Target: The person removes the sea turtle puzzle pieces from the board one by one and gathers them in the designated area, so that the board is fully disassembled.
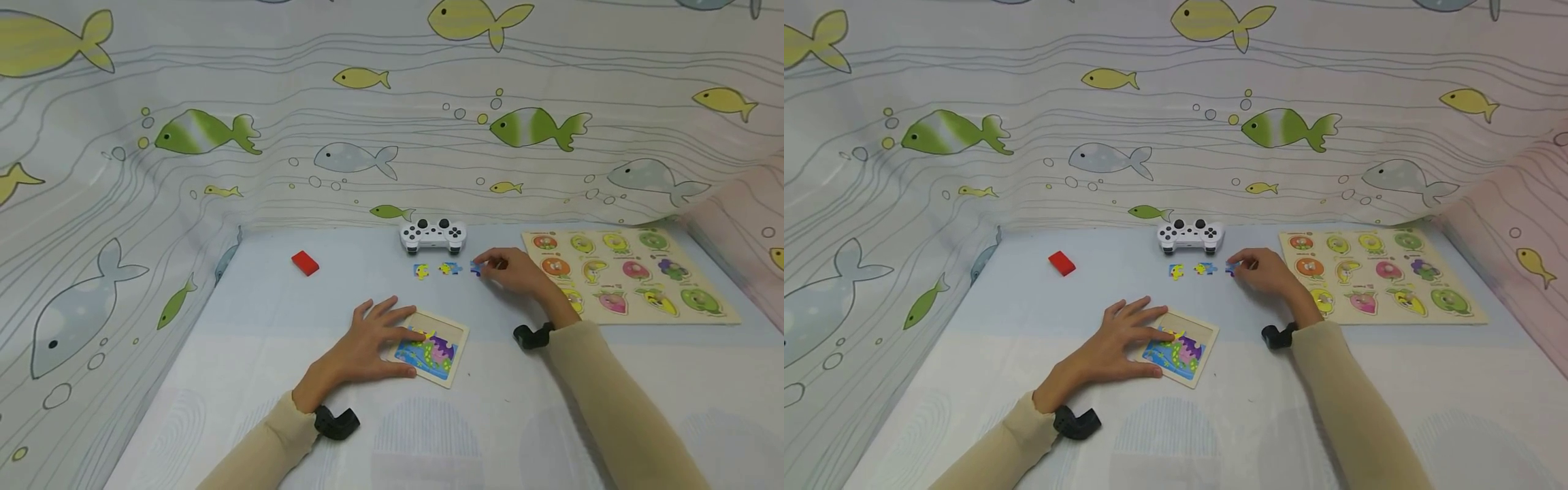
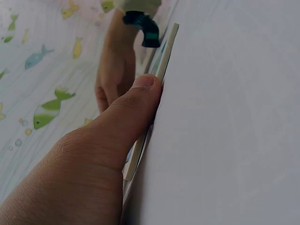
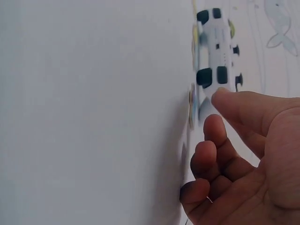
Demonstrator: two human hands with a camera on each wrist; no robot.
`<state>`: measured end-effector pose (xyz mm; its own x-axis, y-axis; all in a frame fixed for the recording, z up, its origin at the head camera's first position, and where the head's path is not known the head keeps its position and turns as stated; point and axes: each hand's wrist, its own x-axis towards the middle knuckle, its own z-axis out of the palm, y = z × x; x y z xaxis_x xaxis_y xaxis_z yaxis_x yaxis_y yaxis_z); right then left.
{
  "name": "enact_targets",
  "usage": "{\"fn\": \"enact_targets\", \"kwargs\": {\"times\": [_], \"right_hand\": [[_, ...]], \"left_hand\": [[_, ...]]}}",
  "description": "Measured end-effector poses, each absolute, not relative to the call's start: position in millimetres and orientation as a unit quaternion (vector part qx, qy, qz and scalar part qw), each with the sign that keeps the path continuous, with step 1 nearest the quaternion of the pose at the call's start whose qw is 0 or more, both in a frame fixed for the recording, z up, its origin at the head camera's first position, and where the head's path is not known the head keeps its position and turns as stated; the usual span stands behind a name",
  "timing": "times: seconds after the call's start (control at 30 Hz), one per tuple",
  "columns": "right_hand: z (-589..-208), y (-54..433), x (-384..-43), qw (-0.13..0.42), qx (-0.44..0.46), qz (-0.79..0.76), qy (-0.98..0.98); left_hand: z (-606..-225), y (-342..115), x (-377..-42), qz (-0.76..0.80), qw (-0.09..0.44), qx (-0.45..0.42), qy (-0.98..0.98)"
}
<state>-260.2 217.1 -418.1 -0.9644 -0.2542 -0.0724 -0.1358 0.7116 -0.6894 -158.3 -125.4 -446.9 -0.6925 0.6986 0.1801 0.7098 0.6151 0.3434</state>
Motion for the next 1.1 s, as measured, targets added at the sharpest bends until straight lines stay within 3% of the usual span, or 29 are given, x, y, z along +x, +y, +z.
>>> {"fn": "enact_targets", "kwargs": {"times": [0.37,1.1], "right_hand": [[-417.0,198.3,-238.0,0.095,-0.181,-0.372,0.905],[-409.7,160.3,-200.4,0.172,-0.306,-0.365,0.862]], "left_hand": [[-444.6,-124.7,-158.7,-0.190,0.003,-0.388,-0.902],[-446.0,-126.8,-162.3,-0.195,0.017,-0.396,-0.897]]}}
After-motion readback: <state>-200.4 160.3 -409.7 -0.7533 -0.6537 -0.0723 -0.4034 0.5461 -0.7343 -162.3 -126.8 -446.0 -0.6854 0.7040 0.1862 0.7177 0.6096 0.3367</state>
